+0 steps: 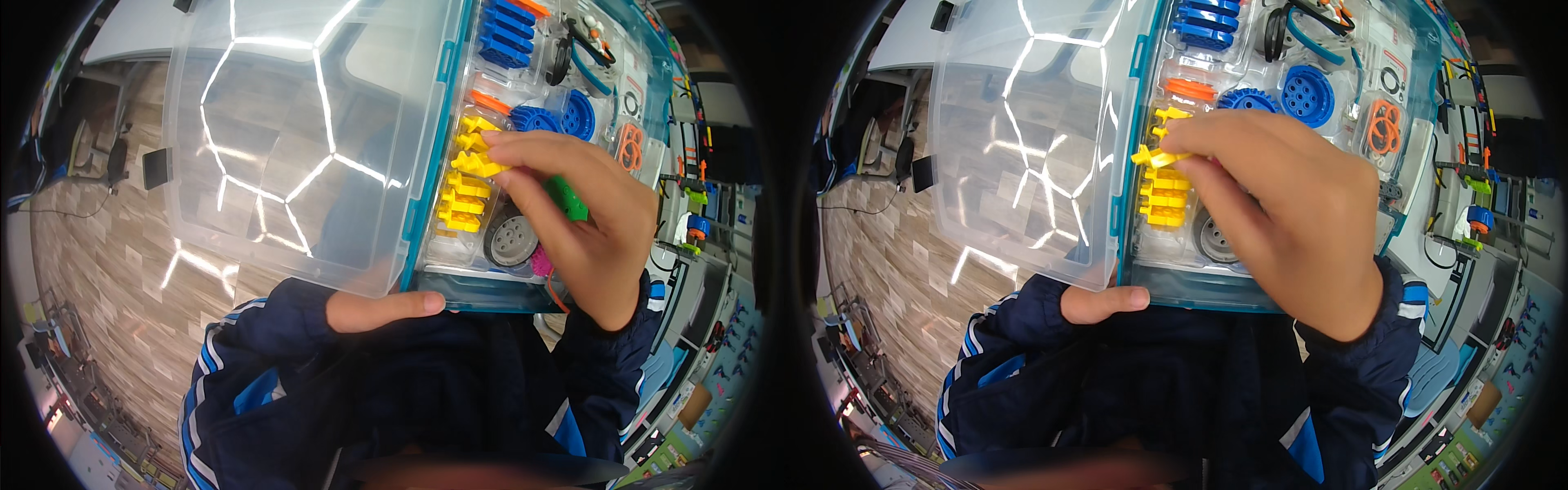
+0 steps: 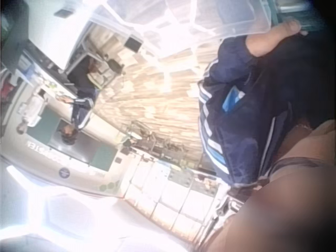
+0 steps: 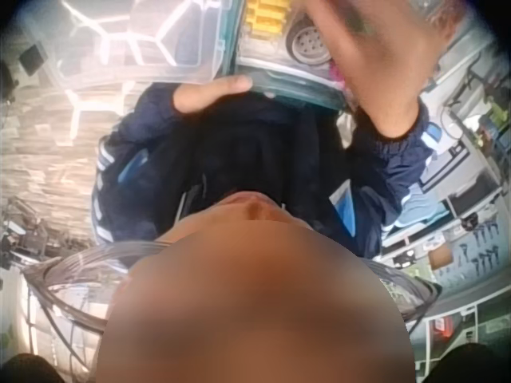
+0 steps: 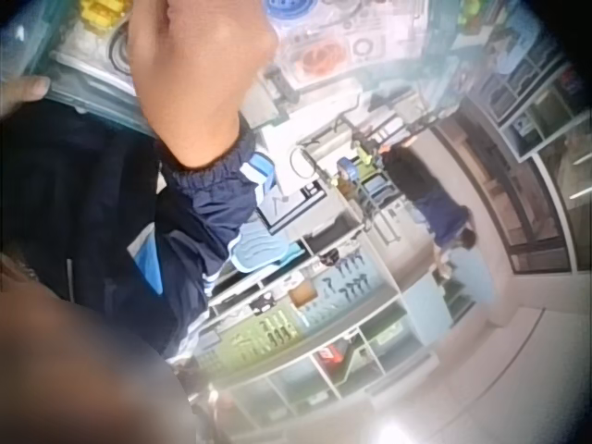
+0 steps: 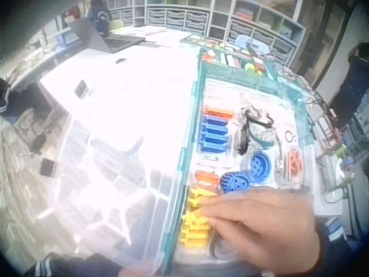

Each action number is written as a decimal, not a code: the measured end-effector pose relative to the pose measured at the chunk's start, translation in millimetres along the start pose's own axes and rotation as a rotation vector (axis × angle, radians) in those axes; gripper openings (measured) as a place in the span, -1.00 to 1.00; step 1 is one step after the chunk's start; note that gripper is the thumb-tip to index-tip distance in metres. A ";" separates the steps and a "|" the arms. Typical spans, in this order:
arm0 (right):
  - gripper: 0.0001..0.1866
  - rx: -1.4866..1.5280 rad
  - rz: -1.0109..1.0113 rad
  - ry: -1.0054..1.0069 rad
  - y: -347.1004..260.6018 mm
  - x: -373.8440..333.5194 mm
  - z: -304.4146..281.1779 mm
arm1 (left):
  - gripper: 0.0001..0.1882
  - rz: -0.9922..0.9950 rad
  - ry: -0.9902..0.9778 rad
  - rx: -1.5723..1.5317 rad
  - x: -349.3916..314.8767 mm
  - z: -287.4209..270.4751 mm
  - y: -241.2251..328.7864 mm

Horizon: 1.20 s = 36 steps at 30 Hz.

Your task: The person organizes colorful plastic components in a clear storage case, then picks up a small blue piece and a perforated board. They place the board into the case and continue arranging items, including a small motor-like device, within the kit.

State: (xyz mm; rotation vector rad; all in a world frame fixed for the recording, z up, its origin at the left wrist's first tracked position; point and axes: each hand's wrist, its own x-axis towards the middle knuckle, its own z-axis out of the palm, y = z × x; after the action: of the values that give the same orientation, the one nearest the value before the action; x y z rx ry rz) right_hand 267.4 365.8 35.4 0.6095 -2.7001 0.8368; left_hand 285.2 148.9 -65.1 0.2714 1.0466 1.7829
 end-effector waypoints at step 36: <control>-0.84 -0.030 0.021 0.014 5.3 -5.2 4.9 | -0.53 0.127 -0.027 -0.158 1.7 2.1 -30.7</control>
State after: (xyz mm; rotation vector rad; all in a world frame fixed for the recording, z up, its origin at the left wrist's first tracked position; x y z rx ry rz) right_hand 269.0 368.6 27.0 0.5684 -2.7060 0.8010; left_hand 305.5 154.9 -87.4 0.2687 0.8803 1.9593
